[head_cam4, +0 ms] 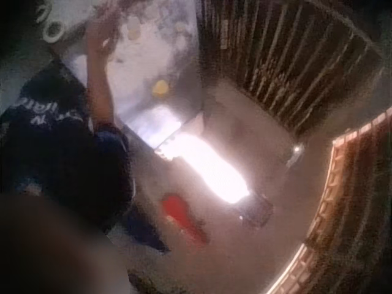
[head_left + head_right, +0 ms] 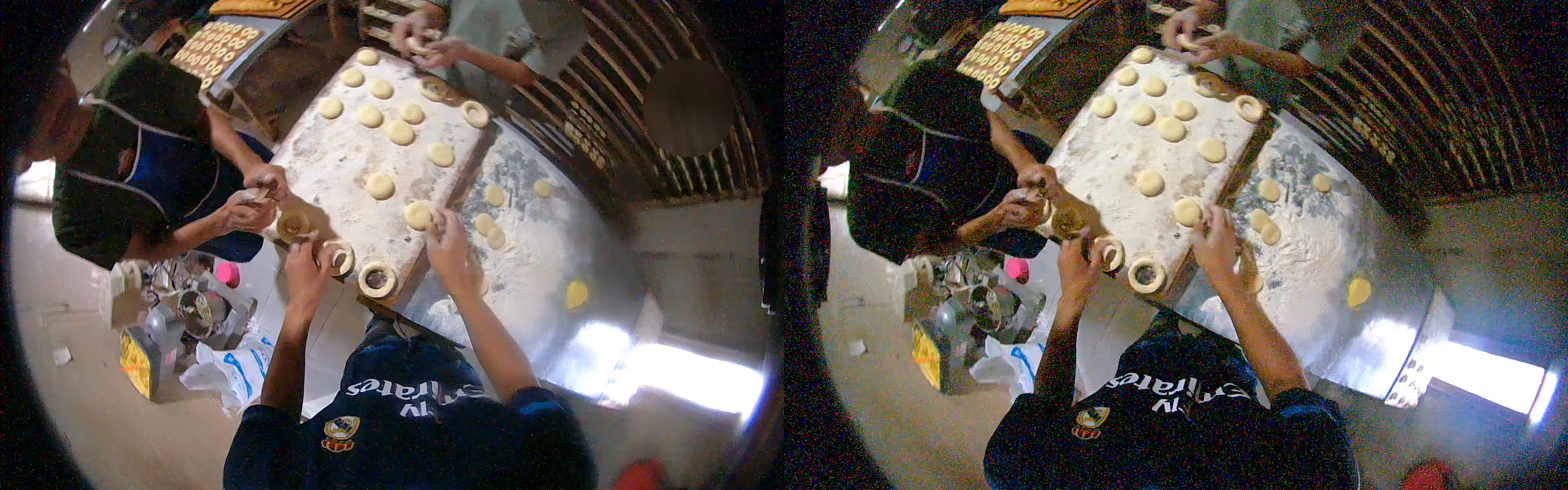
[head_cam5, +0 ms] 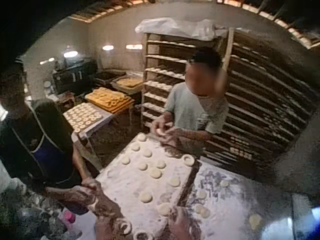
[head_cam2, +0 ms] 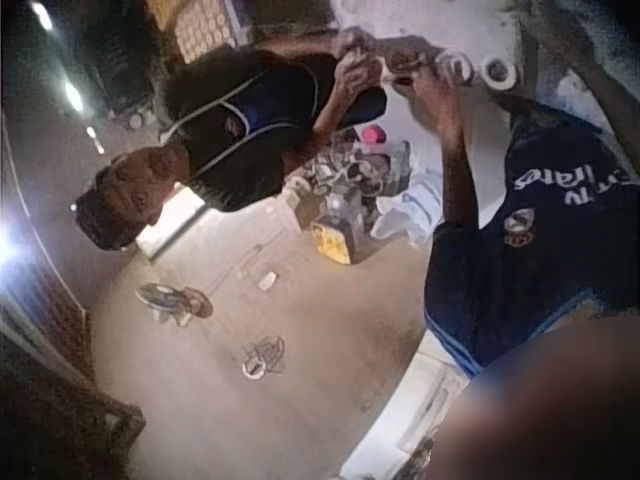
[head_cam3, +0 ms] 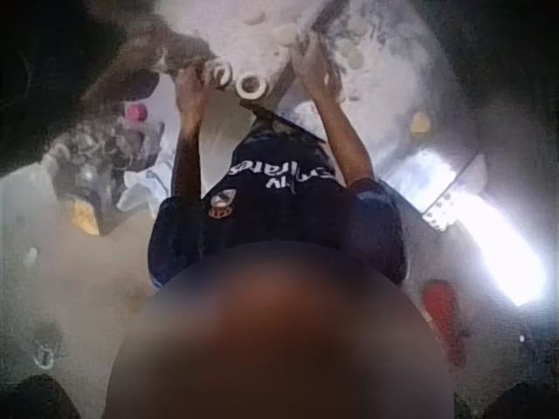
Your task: The person shapes dough balls into ring shapes by hand and places them onto a wooden board. Two other people are also shaping dough at the same table. The person repeatedly picks up dough, forms it into a ring, and arranges it on the board.
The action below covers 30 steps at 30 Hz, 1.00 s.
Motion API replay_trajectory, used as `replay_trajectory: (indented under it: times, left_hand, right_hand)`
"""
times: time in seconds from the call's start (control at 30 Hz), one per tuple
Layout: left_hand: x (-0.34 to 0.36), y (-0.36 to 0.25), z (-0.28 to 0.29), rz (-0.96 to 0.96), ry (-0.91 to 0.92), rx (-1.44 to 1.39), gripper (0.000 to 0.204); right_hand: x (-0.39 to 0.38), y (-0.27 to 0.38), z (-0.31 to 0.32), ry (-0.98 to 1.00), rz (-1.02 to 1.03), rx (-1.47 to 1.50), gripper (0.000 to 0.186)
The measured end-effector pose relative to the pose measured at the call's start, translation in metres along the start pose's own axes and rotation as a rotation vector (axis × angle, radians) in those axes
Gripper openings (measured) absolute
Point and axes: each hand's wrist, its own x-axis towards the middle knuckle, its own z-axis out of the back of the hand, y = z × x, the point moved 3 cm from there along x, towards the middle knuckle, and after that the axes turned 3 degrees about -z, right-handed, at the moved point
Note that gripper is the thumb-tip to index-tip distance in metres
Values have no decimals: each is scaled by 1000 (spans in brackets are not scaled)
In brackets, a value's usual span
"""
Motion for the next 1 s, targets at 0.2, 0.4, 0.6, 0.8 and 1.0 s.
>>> replay_trajectory:
  times: [0.2,0.4,0.6,0.8,1.0]
  left_hand:
    - [65,-52,-48,-223,-165,-229,39]
    - [147,-66,-111,-293,-4,22,32]
    - [51,-158,-158,-399,247,-489,29]
    - [-22,-252,-223,-731,266,-209,29]
    - [-72,-256,-247,-406,442,-478,27]
  right_hand:
    - [17,13,-50,271,31,-311,31]
    - [-28,-13,11,210,-231,119,37]
    - [-86,-143,146,-96,-617,13,34]
    - [-116,-176,165,-85,-291,-663,33]
    - [-132,-184,173,-63,-583,137,29]
